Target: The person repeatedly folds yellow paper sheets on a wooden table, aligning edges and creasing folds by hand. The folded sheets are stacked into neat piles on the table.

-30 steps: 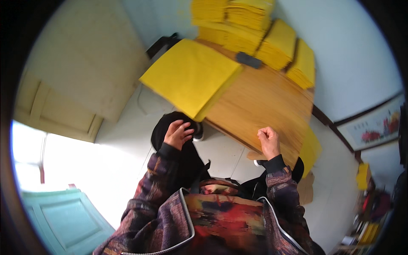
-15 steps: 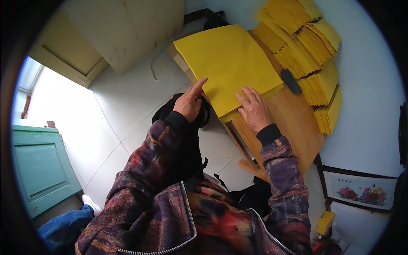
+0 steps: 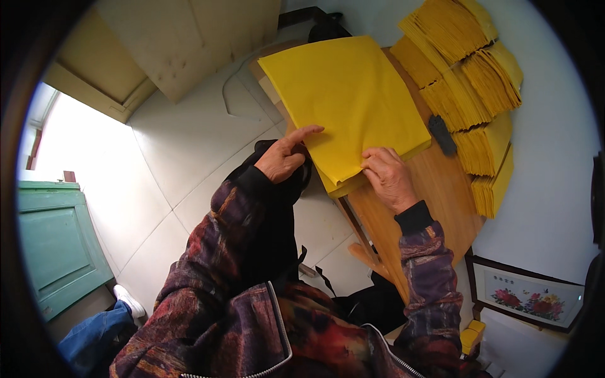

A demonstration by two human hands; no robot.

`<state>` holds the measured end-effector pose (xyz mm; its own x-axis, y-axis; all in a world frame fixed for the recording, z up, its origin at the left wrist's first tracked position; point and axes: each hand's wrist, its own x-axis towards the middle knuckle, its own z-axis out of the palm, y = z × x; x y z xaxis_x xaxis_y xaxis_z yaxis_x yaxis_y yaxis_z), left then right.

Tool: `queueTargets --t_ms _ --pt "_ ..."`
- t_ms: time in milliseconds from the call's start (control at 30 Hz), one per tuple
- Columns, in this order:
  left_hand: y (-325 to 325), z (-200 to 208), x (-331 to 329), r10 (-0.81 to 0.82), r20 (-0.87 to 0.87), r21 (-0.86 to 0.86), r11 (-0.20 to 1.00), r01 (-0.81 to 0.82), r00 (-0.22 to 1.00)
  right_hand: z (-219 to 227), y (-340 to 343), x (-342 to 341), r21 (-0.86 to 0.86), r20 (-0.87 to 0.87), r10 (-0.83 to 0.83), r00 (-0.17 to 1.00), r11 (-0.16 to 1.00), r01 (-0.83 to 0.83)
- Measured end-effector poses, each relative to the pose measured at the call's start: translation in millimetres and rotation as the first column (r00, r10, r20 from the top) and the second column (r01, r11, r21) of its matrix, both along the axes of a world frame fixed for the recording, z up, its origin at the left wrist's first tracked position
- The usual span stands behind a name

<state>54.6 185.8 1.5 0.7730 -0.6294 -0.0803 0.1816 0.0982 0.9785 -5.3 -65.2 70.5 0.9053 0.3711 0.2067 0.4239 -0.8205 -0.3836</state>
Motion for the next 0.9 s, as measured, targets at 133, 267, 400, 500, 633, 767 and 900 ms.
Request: queueTargets --t_ms 133,267,400,500,633,767,900 --pt "0.8 -1.4 4.1 -0.029 -0.105 -0.146 0.989 0.013 0.994 5.1 -5.2 5.8 0.108 -0.127 -0.005 0.992 0.994 0.019" --pt "1.3 1.6 3.4 -0.079 -0.143 -0.191 0.98 0.051 0.986 13.1 -10.2 16.2 0.181 -0.29 0.019 0.957 0.983 0.035" --pt "-3.0 2.9 -1.8 -0.038 -0.153 -0.241 0.971 0.0 0.988 19.6 -9.4 25.9 0.209 -0.42 -0.085 0.904 0.96 0.188" --pt "-13.7 -3.0 -4.3 0.055 -0.07 -0.141 0.988 -0.064 0.996 17.1 -3.8 29.0 0.249 -0.385 -0.126 0.914 0.94 0.234" --pt "-26.0 -14.9 -5.0 0.15 0.104 0.063 0.986 -0.157 0.983 10.0 1.6 25.4 0.291 -0.333 -0.151 0.931 0.922 0.254" --pt "-26.9 -20.5 0.0 0.129 0.077 0.097 0.986 -0.136 0.989 7.5 4.0 6.7 0.162 0.228 -0.246 0.942 0.964 0.213" --pt "-20.8 -17.6 1.8 0.087 0.08 0.131 0.987 -0.097 0.993 3.4 13.1 -20.8 0.003 0.124 -0.066 0.99 0.998 0.067"
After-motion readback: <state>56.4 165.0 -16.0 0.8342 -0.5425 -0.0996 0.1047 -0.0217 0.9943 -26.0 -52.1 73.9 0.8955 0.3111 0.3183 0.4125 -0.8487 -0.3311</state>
